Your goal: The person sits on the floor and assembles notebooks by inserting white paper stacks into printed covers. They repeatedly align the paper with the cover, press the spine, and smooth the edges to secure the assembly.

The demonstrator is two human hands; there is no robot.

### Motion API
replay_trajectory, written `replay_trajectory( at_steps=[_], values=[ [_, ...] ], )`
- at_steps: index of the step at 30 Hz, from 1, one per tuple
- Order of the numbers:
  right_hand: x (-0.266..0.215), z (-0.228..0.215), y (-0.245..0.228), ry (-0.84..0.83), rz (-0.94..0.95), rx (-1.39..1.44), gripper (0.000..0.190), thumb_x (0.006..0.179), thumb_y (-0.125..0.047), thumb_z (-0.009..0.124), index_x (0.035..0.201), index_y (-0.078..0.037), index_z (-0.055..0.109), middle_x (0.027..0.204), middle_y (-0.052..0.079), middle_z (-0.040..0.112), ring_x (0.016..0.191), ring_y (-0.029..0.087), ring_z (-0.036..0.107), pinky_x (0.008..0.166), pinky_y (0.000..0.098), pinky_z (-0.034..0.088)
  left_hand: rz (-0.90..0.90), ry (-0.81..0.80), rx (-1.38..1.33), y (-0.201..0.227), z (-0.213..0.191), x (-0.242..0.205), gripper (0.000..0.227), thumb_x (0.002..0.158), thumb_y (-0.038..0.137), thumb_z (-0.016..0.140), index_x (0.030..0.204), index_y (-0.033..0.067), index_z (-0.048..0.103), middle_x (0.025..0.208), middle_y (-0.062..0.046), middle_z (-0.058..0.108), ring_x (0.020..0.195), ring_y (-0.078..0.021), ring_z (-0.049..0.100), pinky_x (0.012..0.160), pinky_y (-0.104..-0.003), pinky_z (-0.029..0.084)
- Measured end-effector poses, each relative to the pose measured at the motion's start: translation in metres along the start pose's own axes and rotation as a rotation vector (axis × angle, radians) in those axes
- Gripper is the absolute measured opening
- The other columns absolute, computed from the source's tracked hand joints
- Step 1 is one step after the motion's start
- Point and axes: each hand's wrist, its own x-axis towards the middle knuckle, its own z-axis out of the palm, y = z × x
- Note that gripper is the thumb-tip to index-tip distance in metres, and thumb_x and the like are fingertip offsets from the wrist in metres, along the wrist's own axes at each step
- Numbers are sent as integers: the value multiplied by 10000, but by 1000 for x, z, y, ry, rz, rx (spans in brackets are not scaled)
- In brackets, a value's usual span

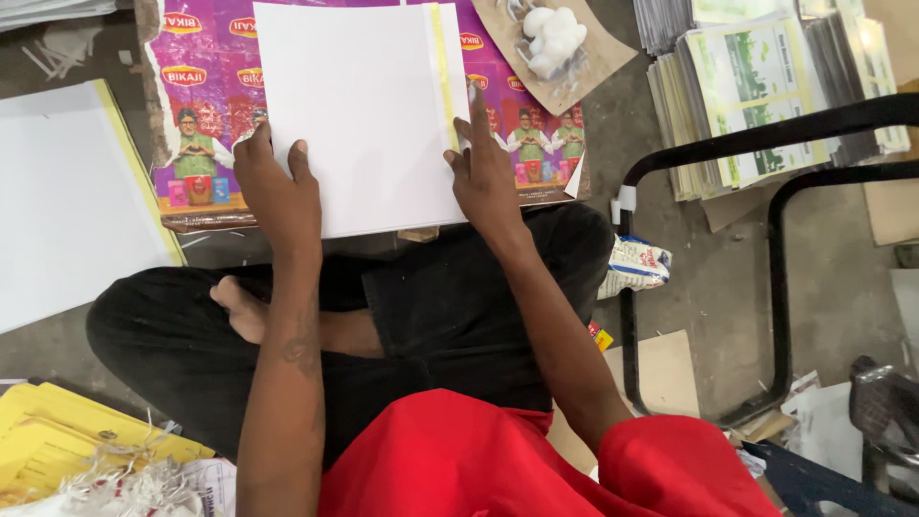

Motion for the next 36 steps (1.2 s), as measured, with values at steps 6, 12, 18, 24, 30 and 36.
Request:
replay_trajectory(
  at_steps=[6,12,18,24,30,36],
  values=[
    [11,6,17,17,31,104,751,998,6,675,1595,-55,224,1408,297,619,1395,349,569,1023,375,574,11,24,0,-5,3,-3,398,1036,105,690,1376,-41,542,1266,-215,581,1187,-400,549,994,-497,477],
    [16,-8,10,-37,153,349,546,992,71,588,1483,-68,393,1448,228,598,1411,299,568,1078,357,511,-27,24,-19,-1,3,-1,394,1020,112,691,1355,-39,548,1251,-206,573,1172,-397,545,969,-486,487],
    [13,-8,1,-37,96,372,590,983,113,574,1505,-76,373,1467,208,556,1302,276,575,1036,351,513,-29,33,-52,-8,10,-5,387,1026,120,679,1358,-33,550,1237,-202,574,1170,-390,546,975,-491,485],
    [10,0,7,-25,92,309,608,999,83,540,1542,-63,310,1431,203,616,1230,252,643,1023,361,525,-25,-15,-187,-22,-3,14,338,1019,175,724,1261,-32,611,1160,-207,636,1074,-367,612,921,-472,490],
    [11,-4,4,-144,126,105,709,1031,-14,577,1610,-62,170,1253,160,763,1185,255,697,1067,381,478,-311,-240,-229,-61,-14,30,236,919,170,785,1052,1,687,957,-124,729,845,-247,692,773,-388,542],
    [9,-4,11,-120,-14,-26,784,1029,-24,600,1628,-11,94,1261,124,764,1197,269,716,1028,388,525,-124,-13,-87,-179,-66,68,183,965,43,831,1023,-18,668,928,-117,646,828,-222,606,754,-359,500]
  ],
)
